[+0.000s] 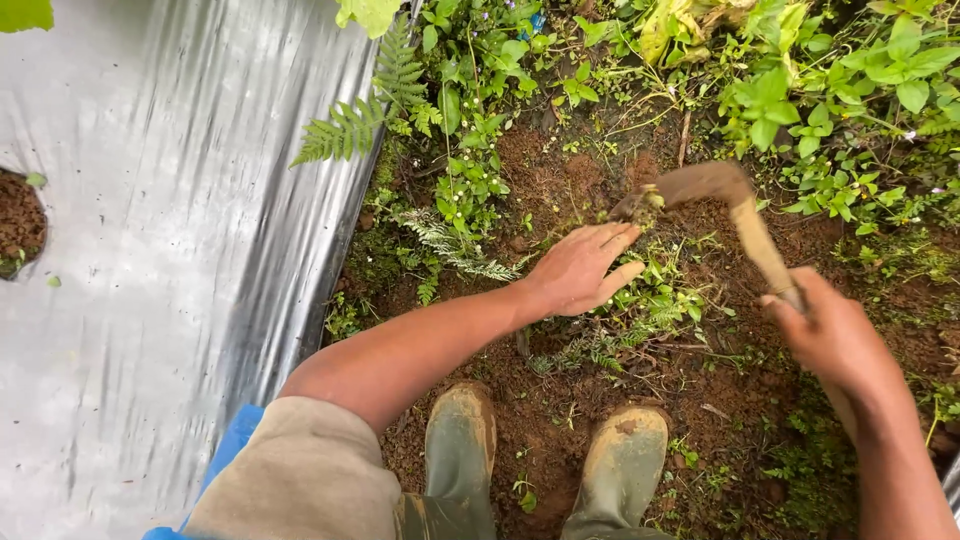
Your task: The person uses a hoe to remove weeds from the soil between rows of plants covered with plastic mulch. They also pull weeds by hand and clear debris from around the base of a large leafy plant.
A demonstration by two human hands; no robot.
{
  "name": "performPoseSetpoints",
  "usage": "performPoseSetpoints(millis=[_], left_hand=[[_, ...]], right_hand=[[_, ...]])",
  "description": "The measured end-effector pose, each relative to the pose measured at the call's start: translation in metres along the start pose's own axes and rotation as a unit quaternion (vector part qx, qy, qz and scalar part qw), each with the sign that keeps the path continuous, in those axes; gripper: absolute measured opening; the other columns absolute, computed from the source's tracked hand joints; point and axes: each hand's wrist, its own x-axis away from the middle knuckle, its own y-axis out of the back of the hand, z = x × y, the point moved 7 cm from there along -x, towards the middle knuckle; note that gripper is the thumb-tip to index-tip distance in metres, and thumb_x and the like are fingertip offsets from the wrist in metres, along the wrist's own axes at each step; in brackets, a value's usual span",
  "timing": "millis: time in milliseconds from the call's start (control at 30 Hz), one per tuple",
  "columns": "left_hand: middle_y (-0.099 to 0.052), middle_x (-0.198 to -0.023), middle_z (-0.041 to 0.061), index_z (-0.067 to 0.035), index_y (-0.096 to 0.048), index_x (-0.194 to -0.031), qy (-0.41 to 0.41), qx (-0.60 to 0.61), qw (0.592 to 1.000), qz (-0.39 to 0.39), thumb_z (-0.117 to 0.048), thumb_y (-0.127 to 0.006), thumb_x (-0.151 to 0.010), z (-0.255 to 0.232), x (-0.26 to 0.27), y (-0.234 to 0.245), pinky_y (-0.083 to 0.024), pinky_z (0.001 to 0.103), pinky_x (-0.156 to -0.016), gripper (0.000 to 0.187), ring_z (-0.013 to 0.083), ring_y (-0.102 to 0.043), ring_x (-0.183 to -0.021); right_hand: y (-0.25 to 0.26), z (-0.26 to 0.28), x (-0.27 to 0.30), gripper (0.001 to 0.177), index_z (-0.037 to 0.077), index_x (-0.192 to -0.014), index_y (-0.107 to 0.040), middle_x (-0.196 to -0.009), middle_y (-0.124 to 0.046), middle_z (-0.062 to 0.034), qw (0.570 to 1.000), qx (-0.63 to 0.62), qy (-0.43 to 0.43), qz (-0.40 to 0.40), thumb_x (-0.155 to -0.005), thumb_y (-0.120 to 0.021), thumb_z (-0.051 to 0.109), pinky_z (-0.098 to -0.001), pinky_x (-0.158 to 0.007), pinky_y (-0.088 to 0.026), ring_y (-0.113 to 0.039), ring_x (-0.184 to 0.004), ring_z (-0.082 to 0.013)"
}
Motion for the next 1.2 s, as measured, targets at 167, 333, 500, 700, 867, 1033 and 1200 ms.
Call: performPoseSetpoints(millis=[167,333,500,700,867,1033,1200], left_hand=[[-0.049,-0.148,0.025,-0.004,-0.037,-0.151,0.037,0.125,0.991,-0.012,-0.056,-0.022,-0.099,0.002,0.000,0.023,-0.043,0.059,-0.107,0.075,0.0390,-0.054,-0.132],[-0.055,-0.141,0.020,-0.006,-0.046,-0.145,-0.005,-0.112,0.987,-0.113,-0.051,-0.037,-0.103,0.008,0.004,0.070,-0.044,0.052,-0.108,0.063,0.0281,-0.058,-0.122],[-0.027,-0.165,0.023,-0.004,-0.023,-0.159,0.124,-0.494,0.860,-0.026,-0.061,-0.023,-0.104,0.056,0.029,0.115,-0.013,0.053,-0.127,0.080,0.0388,-0.020,-0.154],[-0.062,-0.105,0.010,-0.003,-0.055,-0.134,0.161,-0.642,0.749,0.026,-0.038,-0.040,-0.107,0.104,0.053,0.117,-0.045,0.041,-0.104,0.047,0.0189,-0.058,-0.099],[-0.065,-0.106,0.011,-0.006,-0.061,-0.117,0.209,-0.605,0.768,0.038,-0.041,-0.037,-0.109,0.113,0.057,0.106,-0.049,0.039,-0.098,0.043,0.0209,-0.060,-0.098],[-0.060,-0.095,0.007,-0.004,-0.061,-0.115,0.235,-0.563,0.791,0.045,-0.039,-0.038,-0.112,0.107,0.072,0.103,-0.053,0.034,-0.088,0.042,0.0149,-0.056,-0.084],[-0.050,-0.078,0.001,-0.011,-0.057,-0.093,0.290,-0.471,0.833,0.007,-0.030,-0.041,-0.112,0.116,0.066,0.104,-0.042,0.028,-0.063,0.031,0.0121,-0.042,-0.068]], right_hand=[[0.034,0.042,0.026,0.009,0.004,-0.115,-0.048,-0.084,-0.053,-0.0114,0.985,-0.107,0.008,-0.136,-0.114,-0.053,0.012,-0.0410,-0.054,-0.047,-0.050,-0.063,-0.0249],[0.023,0.062,0.033,0.003,0.008,-0.113,-0.046,-0.077,-0.047,-0.0057,0.950,-0.279,0.049,-0.132,-0.115,-0.048,0.007,-0.0342,-0.049,-0.041,-0.044,-0.058,-0.0177],[-0.001,0.079,0.034,0.006,0.009,-0.115,-0.047,-0.078,-0.049,-0.0058,0.948,-0.304,0.058,-0.071,-0.110,-0.049,0.006,-0.0331,-0.050,-0.043,-0.045,-0.057,-0.0176],[-0.028,0.119,0.037,0.005,0.008,-0.115,-0.049,-0.075,-0.051,-0.0037,0.944,-0.320,0.075,-0.028,-0.110,-0.048,0.006,-0.0294,-0.048,-0.044,-0.045,-0.055,-0.0156],[-0.049,0.145,0.033,0.003,0.008,-0.113,-0.047,-0.076,-0.049,-0.0036,0.947,-0.308,0.088,0.015,-0.110,-0.048,0.007,-0.0296,-0.047,-0.044,-0.045,-0.055,-0.0151],[-0.063,0.174,0.029,0.005,0.008,-0.106,-0.045,-0.078,-0.052,-0.0045,0.953,-0.284,0.087,0.059,-0.111,-0.047,0.008,-0.0280,-0.047,-0.043,-0.045,-0.056,-0.0145],[-0.064,0.193,0.017,0.003,0.009,-0.110,-0.045,-0.080,-0.052,-0.0043,0.963,-0.236,0.125,0.041,-0.110,-0.047,0.006,-0.0293,-0.051,-0.044,-0.046,-0.060,-0.0147]])
